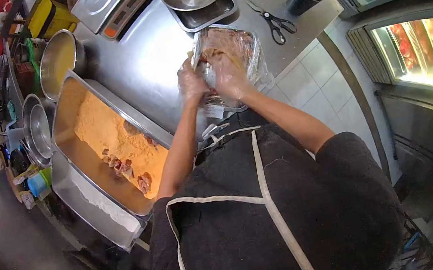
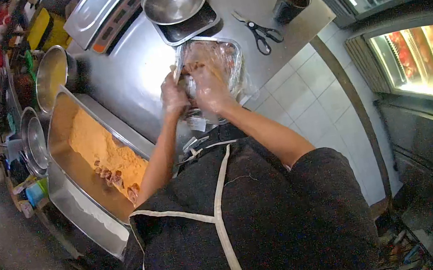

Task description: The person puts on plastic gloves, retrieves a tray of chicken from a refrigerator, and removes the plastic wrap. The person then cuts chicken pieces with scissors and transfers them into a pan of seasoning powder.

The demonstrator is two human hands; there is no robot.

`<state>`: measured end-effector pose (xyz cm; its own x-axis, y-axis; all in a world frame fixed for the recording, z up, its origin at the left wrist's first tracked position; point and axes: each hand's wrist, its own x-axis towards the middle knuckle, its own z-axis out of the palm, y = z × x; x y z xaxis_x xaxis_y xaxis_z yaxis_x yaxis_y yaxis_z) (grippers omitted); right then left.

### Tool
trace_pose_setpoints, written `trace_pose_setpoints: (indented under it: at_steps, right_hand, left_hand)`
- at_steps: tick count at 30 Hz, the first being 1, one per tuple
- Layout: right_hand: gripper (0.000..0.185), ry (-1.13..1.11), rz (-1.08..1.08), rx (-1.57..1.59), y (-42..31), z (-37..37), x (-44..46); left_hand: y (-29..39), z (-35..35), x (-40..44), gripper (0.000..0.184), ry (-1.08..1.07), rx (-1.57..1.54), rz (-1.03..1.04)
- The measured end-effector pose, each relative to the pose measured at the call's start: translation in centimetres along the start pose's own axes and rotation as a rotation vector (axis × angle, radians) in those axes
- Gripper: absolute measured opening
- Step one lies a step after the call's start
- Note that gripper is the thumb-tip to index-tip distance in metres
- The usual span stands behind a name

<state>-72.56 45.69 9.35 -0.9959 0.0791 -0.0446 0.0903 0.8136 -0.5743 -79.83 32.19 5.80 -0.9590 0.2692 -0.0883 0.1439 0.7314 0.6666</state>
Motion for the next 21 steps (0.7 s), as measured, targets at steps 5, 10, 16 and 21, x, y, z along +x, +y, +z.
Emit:
trace_pose_setpoints:
  at_steps: [5,10,16,21]
  right_hand:
    - [0.053,-0.243,0.147,0.103,-1.7,-1.2,-2.2]
    - [0.065,0.014,0.171,-0.049,0.0,0.0,1.5]
    - [0.069,0.254,-0.121,-0.261,4.8,4.9,6.8]
    - [0.052,-0.269,0.089,-0.187,1.0,0.7,8.7]
  left_hand:
    - [-2.1,-0.5,0.8,0.042,-0.192,-0.08,-0.099]
    - [-0.9,-0.1,0.1,0.03,-0.127,-0.199,-0.076]
    - [-0.7,-0.4,-0.1,0.036,-0.105,-0.091,-0.174]
    - [-2.3,1.8,-0.2,0.038,-0.077,-0.089,-0.185]
